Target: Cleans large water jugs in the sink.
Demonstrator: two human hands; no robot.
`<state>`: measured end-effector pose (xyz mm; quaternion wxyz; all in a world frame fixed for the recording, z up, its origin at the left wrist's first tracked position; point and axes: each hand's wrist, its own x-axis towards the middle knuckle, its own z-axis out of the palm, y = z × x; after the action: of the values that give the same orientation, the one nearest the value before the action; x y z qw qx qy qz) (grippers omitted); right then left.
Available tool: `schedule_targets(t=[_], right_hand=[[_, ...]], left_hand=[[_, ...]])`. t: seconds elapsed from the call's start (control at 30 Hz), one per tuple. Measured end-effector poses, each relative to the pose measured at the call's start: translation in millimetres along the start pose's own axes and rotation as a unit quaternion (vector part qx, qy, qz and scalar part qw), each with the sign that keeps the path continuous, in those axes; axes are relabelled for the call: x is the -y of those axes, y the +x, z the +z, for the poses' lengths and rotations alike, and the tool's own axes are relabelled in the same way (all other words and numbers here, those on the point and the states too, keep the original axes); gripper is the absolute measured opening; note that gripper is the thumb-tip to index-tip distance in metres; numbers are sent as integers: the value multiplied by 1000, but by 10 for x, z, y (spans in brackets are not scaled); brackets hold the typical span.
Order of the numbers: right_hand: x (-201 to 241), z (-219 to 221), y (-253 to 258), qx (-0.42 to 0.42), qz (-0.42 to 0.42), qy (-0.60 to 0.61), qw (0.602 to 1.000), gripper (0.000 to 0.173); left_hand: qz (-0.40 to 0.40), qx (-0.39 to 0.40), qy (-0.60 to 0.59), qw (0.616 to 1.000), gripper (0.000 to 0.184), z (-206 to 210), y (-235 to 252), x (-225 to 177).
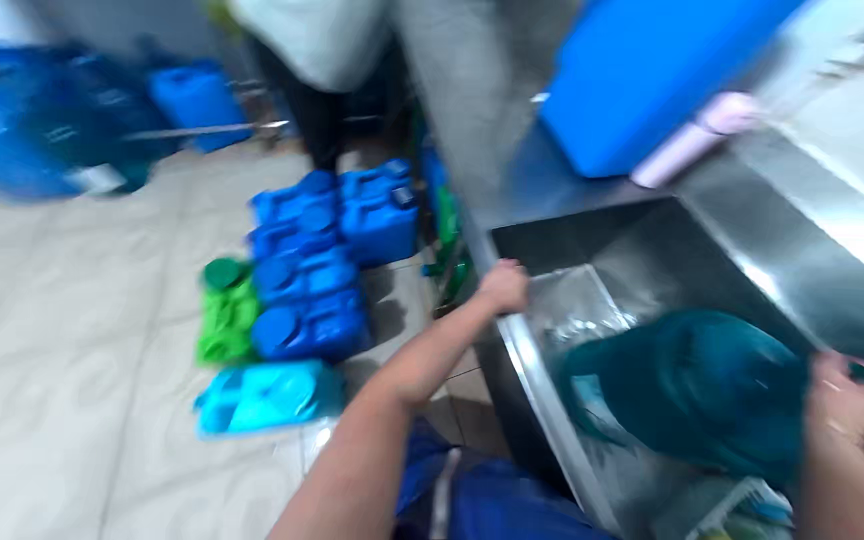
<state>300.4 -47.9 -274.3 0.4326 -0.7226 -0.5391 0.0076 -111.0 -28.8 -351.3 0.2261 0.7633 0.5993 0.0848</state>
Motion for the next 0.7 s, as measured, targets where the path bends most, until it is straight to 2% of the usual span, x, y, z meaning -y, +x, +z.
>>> schedule_targets(t=[0.1, 0.23, 0.3, 0.37, 0.47, 0.53, 0.57, 0.63, 0.7], right_hand=[[116, 35, -12, -25, 9, 12, 1000, 75], [-14, 154, 41, -82, 82, 44, 992, 77], [-1, 157, 50, -94, 99, 42, 990, 76], [53, 128, 83, -70, 128, 43, 988, 74], [18, -15, 163, 5, 133, 74, 988, 69], [-124, -181, 270, 29, 132, 77, 988, 61], [-226, -266, 361, 18, 152, 45, 987, 57], [-441, -413, 582, 13, 225, -99, 969, 56], [-483, -494, 752, 75, 264, -237, 932, 60]], left_hand=[[13, 34, 48, 998, 43, 2, 30, -3], [48, 126, 119, 984, 45, -259, 40, -192], [71, 217, 99, 969, 44, -374, 192, -305], [136, 258, 37, 956, 51, -422, 452, -549], [277, 243, -18, 930, 67, -334, 870, -1301], [330, 214, -30, 919, 79, -144, 1099, -1914], [335, 205, -22, 919, 83, -23, 1185, -2199], [324, 188, 3, 927, 86, 284, 1311, -2598], [314, 153, 29, 936, 86, 561, 1357, -2695]])
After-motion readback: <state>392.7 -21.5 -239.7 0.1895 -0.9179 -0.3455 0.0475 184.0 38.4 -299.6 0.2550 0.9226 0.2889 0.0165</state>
